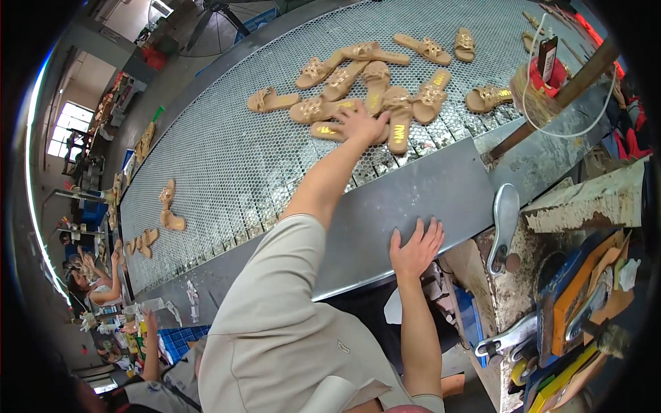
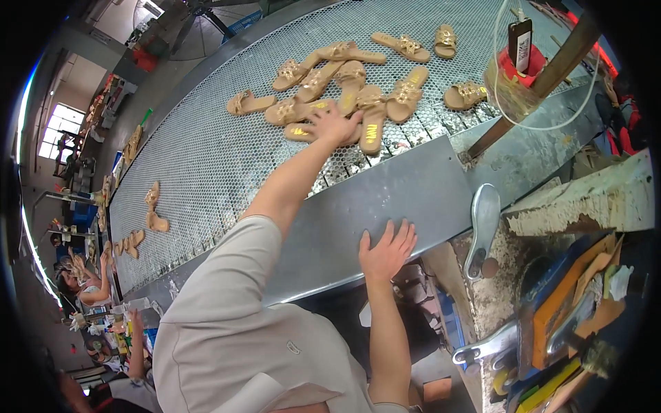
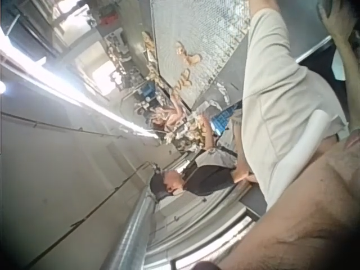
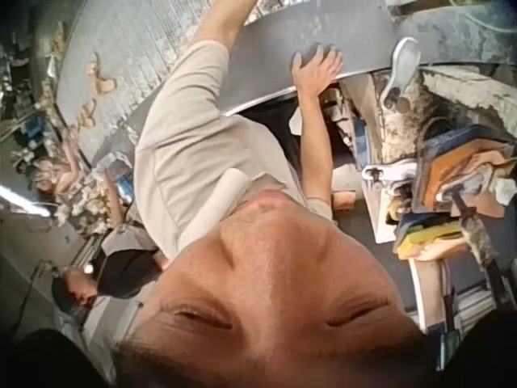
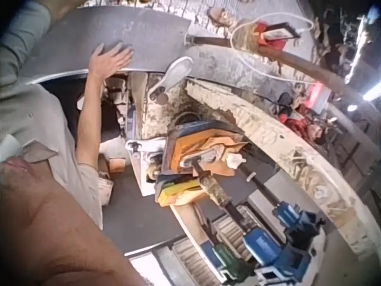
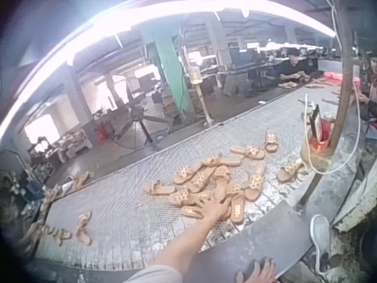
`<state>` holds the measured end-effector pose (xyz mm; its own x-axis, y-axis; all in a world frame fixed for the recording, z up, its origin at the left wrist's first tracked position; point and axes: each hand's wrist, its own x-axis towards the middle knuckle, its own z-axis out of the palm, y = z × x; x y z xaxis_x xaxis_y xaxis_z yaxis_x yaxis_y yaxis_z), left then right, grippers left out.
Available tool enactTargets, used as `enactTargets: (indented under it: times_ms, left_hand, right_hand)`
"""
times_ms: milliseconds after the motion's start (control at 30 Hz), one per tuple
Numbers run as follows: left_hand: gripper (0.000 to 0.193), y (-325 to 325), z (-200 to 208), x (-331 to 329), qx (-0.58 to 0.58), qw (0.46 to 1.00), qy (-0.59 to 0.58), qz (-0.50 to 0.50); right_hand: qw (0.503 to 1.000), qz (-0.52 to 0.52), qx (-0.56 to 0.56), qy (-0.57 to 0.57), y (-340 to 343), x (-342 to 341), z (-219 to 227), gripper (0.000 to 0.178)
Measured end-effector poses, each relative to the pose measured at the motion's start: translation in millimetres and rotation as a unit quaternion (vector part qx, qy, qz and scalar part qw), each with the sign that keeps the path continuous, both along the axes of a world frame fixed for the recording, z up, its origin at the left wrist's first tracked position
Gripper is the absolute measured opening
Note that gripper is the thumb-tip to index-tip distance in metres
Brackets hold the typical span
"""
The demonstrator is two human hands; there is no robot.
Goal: The recorder is picking up sandals from a conveyor belt and placing them into a machine for processing.
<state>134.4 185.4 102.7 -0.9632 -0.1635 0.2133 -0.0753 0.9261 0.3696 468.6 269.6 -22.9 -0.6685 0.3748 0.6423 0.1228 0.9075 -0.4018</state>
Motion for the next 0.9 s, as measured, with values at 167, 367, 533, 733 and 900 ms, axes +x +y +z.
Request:
enactTargets:
  times_ms: [167, 367, 533, 733, 900]
  left_hand:
    - [0.122, 82, 27, -24, 0.025, 0.994, -0.025, -0.101]
    - [0.081, 51, 52, -88, 0.193, 0.892, 0.226, -0.341]
    - [0.059, -22, 30, -110, 0.101, 0.921, 0.368, -0.077]
    - [0.075, -186, -53, -127, -0.007, 0.988, 0.102, 0.113]
    - [0.067, -173, -90, -76, -0.029, 0.971, 0.238, -0.007]
  right_hand:
    - [1.000, -0.002, -0.007, -0.002, -2, 11, -6, 0.068]
    - [1.000, 0.021, -0.004, 0.010, -16, 9, 1, 0.068]
    - [1.000, -0.024, 0.013, -0.012, 8, 20, -8, 0.068]
    - [0.999, -0.026, 0.032, -0.003, 14, 14, -13, 0.067]
    - [0.999, -0.031, 0.026, -0.005, 22, 4, -20, 0.067]
